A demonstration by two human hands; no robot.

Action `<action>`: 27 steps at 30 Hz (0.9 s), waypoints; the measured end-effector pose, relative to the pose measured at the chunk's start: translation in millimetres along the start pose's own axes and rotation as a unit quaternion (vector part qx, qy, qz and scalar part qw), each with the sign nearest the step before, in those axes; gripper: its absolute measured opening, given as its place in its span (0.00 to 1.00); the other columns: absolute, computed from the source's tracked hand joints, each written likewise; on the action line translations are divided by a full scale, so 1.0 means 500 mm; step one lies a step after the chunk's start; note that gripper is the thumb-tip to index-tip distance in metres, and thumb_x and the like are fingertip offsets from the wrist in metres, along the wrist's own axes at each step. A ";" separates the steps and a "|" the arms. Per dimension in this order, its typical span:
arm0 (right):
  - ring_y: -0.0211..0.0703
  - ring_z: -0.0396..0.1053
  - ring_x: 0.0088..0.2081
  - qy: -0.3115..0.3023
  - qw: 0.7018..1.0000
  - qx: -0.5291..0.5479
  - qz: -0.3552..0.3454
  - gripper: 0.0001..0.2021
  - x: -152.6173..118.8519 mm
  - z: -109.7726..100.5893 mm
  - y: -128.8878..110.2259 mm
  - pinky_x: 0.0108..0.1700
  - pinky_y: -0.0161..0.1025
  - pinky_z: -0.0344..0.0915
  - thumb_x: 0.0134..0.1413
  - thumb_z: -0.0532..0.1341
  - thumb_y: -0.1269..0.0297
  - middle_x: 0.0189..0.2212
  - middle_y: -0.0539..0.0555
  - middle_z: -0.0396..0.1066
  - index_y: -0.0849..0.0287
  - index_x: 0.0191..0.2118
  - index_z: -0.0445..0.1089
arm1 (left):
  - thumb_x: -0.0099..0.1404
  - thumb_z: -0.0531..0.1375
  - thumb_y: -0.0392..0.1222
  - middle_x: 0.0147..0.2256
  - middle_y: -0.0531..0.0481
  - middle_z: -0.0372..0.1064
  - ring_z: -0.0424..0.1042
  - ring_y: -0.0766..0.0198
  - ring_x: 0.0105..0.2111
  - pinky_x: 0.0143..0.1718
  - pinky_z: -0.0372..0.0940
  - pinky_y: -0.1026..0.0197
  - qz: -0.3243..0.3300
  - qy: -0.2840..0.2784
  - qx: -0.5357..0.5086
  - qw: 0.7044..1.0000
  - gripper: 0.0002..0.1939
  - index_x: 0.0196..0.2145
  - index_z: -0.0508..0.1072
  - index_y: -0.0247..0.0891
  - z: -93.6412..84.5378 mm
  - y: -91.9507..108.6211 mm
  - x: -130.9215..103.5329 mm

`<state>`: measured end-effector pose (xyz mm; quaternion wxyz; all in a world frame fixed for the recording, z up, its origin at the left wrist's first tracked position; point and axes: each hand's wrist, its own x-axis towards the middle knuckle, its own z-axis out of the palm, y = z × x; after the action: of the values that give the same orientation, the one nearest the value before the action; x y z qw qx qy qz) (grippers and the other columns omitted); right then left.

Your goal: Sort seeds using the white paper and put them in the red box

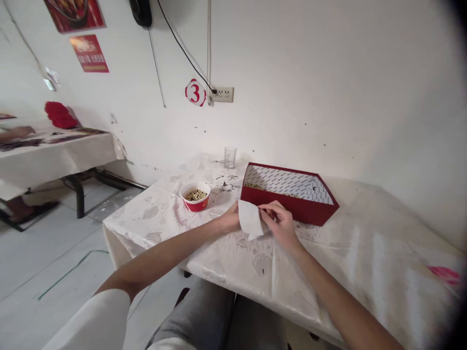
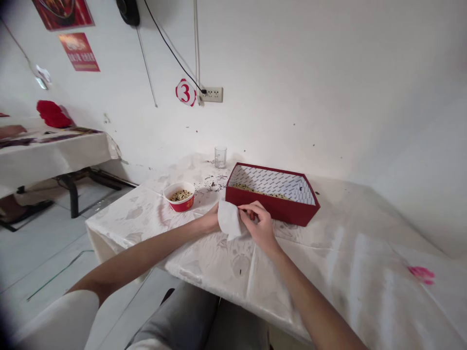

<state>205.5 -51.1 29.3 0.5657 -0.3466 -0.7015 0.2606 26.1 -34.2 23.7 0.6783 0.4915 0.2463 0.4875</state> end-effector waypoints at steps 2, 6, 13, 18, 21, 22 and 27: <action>0.40 0.62 0.32 0.003 1.000 0.002 -0.003 0.07 0.000 0.001 0.000 0.33 0.40 0.59 0.62 0.67 0.59 0.31 0.50 0.64 0.53 0.42 0.81 | 0.48 0.77 0.45 0.35 0.40 0.80 0.76 0.58 0.33 0.38 0.69 0.57 0.003 0.000 0.001 1.000 0.18 0.34 0.82 0.32 -0.002 0.001 0.001; 0.39 0.60 0.30 0.003 1.000 -0.008 -0.002 0.07 -0.002 0.003 -0.004 0.32 0.40 0.58 0.62 0.67 0.60 0.31 0.49 0.62 0.52 0.43 0.81 | 0.47 0.76 0.44 0.34 0.42 0.80 0.76 0.59 0.32 0.39 0.69 0.58 0.009 -0.001 0.003 1.000 0.18 0.34 0.83 0.32 -0.009 0.005 0.001; 0.39 0.61 0.31 0.000 1.000 -0.026 0.002 0.07 -0.005 0.006 -0.012 0.33 0.40 0.59 0.64 0.65 0.62 0.32 0.49 0.62 0.52 0.44 0.81 | 0.47 0.75 0.43 0.31 0.44 0.78 0.74 0.61 0.30 0.35 0.68 0.59 0.008 0.007 0.005 1.000 0.15 0.31 0.81 0.32 -0.015 0.000 0.005; 0.40 0.64 0.33 -0.008 0.999 -0.046 -0.016 0.08 -0.003 0.001 -0.019 0.35 0.40 0.62 0.64 0.64 0.62 0.32 0.51 0.65 0.53 0.43 0.81 | 0.47 0.76 0.45 0.33 0.42 0.80 0.77 0.56 0.34 0.38 0.69 0.58 0.020 0.009 0.028 0.999 0.18 0.34 0.82 0.32 -0.015 -0.004 0.010; 0.40 0.64 0.33 -0.007 0.998 -0.055 -0.025 0.08 -0.002 0.001 -0.024 0.35 0.40 0.62 0.65 0.64 0.62 0.32 0.51 0.66 0.53 0.43 0.81 | 0.48 0.75 0.45 0.34 0.41 0.80 0.78 0.55 0.36 0.40 0.69 0.58 0.022 0.001 0.039 0.999 0.18 0.34 0.83 0.32 -0.018 -0.005 0.012; 0.40 0.64 0.32 -0.005 0.998 -0.058 -0.024 0.08 -0.002 0.001 -0.025 0.35 0.40 0.62 0.65 0.64 0.62 0.32 0.51 0.65 0.53 0.42 0.81 | 0.48 0.75 0.45 0.34 0.41 0.80 0.78 0.55 0.37 0.40 0.69 0.58 0.022 -0.001 0.042 0.999 0.17 0.34 0.83 0.32 -0.020 -0.006 0.013; 0.40 0.63 0.32 -0.004 0.998 -0.058 -0.013 0.08 -0.001 0.002 -0.028 0.35 0.40 0.62 0.64 0.64 0.62 0.31 0.51 0.65 0.54 0.42 0.81 | 0.48 0.75 0.43 0.35 0.41 0.81 0.78 0.54 0.38 0.40 0.70 0.58 0.011 0.002 0.039 0.999 0.17 0.35 0.83 0.33 -0.028 -0.013 0.015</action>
<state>201.7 -60.1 39.2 0.5451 -0.3687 -0.7221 0.2132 20.4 -21.4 13.2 0.6525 0.5194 0.2610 0.4861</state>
